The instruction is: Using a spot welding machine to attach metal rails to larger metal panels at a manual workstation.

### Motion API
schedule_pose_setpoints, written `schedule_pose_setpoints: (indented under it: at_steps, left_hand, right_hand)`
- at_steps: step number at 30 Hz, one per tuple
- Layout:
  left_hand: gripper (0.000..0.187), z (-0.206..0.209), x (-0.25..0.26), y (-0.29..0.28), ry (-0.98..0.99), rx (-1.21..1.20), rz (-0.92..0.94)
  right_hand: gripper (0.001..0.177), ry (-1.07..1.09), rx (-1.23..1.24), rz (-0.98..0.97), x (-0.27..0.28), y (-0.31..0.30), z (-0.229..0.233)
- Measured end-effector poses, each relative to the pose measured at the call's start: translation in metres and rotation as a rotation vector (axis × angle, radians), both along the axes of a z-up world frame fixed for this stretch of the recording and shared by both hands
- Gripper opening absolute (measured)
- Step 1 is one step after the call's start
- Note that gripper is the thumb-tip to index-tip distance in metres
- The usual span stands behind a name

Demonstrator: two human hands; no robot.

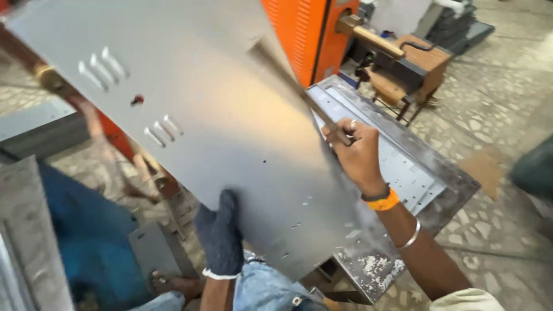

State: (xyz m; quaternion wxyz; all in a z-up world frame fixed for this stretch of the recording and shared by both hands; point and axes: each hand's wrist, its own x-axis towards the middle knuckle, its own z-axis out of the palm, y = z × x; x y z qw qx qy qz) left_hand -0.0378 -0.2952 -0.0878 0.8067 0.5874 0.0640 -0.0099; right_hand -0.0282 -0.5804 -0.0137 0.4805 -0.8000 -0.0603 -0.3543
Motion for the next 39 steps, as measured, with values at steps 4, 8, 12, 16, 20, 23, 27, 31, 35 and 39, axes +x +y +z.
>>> schedule_pose_setpoints:
  at_steps: [4,8,12,16,20,23,27,31,35,39]
  left_hand:
    - [0.025,0.06,-0.042,0.05,-0.343,0.339,0.225]
    - [0.026,0.05,-0.069,0.096,-0.422,1.054,0.318]
    - [0.026,0.081,-0.067,0.11,-0.645,1.227,0.318]
    - [0.032,0.097,-0.064,0.123,-0.931,1.45,0.297]
    - [0.034,0.052,-0.032,0.135,-0.978,1.581,0.297]
    - [0.04,0.036,-0.02,0.138,-1.009,1.623,0.291]
    - [0.044,0.03,-0.015,0.135,-0.978,1.554,0.274]
    - [0.041,0.023,-0.012,0.138,-0.974,1.616,0.344]
    - [0.04,0.02,-0.01,0.138,-0.991,1.645,0.291]
    - [0.042,0.017,-0.009,0.131,-1.02,1.702,0.302]
  right_hand:
    - [0.034,0.043,0.241,-0.151,0.021,-0.011,-0.025]
    - [0.042,0.212,0.468,-0.25,0.021,-0.033,-0.033]
    - [0.039,0.206,0.481,-0.183,0.013,-0.066,-0.022]
    - [0.029,0.236,0.324,-0.099,0.012,-0.058,0.016]
    - [0.024,0.103,-0.486,-0.004,0.038,-0.017,0.044]
    - [0.034,0.103,-0.716,0.267,0.074,0.045,0.051]
    - [0.028,0.077,-0.728,0.509,0.118,0.107,0.053]
    - [0.02,0.167,-0.776,0.707,0.145,0.158,0.065]
    - [0.023,0.233,-0.86,0.777,0.155,0.191,0.064]
    - [0.03,0.279,-0.893,0.855,0.163,0.21,0.043]
